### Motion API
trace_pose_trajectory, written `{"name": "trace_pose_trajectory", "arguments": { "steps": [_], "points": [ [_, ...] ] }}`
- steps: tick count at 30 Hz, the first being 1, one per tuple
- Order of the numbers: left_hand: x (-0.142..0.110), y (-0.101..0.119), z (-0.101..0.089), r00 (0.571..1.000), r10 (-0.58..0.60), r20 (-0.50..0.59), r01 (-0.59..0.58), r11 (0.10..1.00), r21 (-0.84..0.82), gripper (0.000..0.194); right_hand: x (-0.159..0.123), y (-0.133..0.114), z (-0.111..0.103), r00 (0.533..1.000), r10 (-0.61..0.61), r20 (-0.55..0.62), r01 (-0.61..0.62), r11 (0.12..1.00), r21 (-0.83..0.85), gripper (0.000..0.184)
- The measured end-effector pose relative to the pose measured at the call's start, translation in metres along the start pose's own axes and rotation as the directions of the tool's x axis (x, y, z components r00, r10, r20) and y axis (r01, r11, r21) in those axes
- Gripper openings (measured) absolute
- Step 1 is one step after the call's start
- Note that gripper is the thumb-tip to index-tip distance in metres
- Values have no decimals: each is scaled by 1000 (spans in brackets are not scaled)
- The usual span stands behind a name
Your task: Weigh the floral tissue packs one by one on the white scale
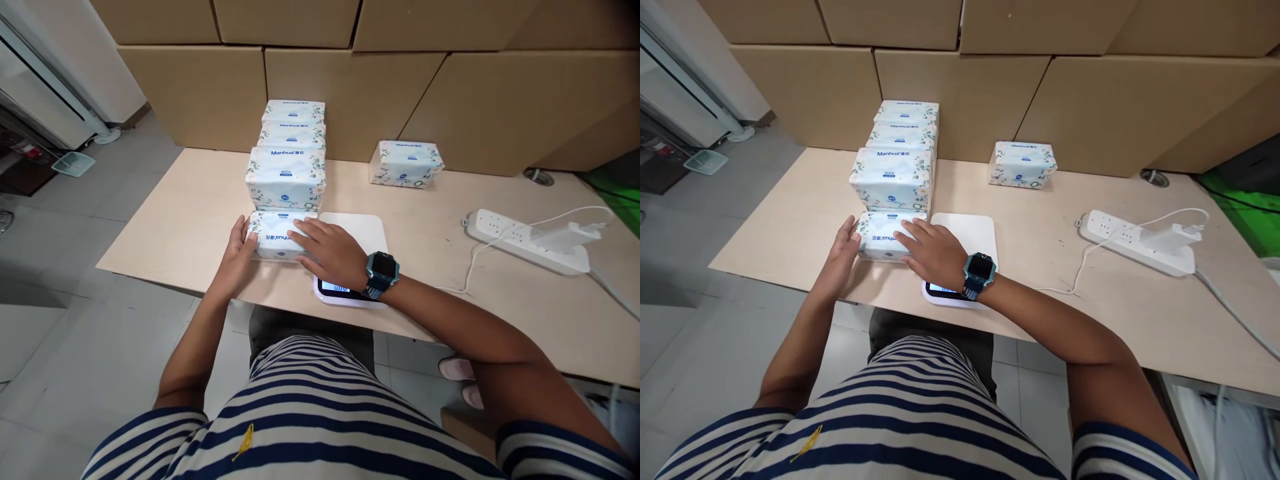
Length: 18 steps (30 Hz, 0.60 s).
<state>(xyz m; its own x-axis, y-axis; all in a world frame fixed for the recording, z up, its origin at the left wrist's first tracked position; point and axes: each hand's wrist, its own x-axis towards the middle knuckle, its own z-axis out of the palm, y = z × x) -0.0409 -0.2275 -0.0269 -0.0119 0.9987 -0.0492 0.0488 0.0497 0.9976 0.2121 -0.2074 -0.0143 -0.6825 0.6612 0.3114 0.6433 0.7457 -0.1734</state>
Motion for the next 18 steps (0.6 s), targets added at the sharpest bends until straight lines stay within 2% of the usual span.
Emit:
{"name": "trace_pose_trajectory", "arguments": {
  "steps": [6,8,9,10,11,12,14,15,16,17,18],
  "points": [
    [24,-4,4,999,-16,-31,14,999,-48,92,5,-1,1,1000,-27,6,27,991,-133,48],
    [23,-5,7,994,23,-104,-23,1000,6,91,1,1,-1,999,-35,-14,33,992,-118,48],
    [20,-4,8,981,85,-172,-75,995,68,90,-3,6,-3,999,-39,-36,36,995,-90,50],
    [17,0,9,950,188,-249,-154,976,153,86,-7,14,-6,997,-36,-68,32,998,-51,54],
    [13,6,8,890,327,-318,-252,933,255,82,-13,25,-9,994,-17,-112,16,1000,-6,59],
    [9,15,8,798,481,-363,-357,863,357,76,-19,40,-14,986,24,-166,-17,999,42,65],
    [3,42,7,560,743,-368,-561,666,491,64,-32,82,-24,936,177,-303,-140,980,141,72],
    [1,60,10,460,818,-345,-645,575,504,58,-38,106,-30,884,279,-374,-217,955,200,74],
    [2,80,16,404,862,-307,-718,506,478,54,-44,132,-36,811,387,-439,-289,917,275,78],
    [4,100,27,406,875,-263,-775,482,408,49,-48,157,-41,719,495,-487,-347,864,365,84],
    [8,120,43,474,867,-156,-806,498,320,47,-51,179,-46,625,594,-507,-383,799,464,89]
  ]
}}
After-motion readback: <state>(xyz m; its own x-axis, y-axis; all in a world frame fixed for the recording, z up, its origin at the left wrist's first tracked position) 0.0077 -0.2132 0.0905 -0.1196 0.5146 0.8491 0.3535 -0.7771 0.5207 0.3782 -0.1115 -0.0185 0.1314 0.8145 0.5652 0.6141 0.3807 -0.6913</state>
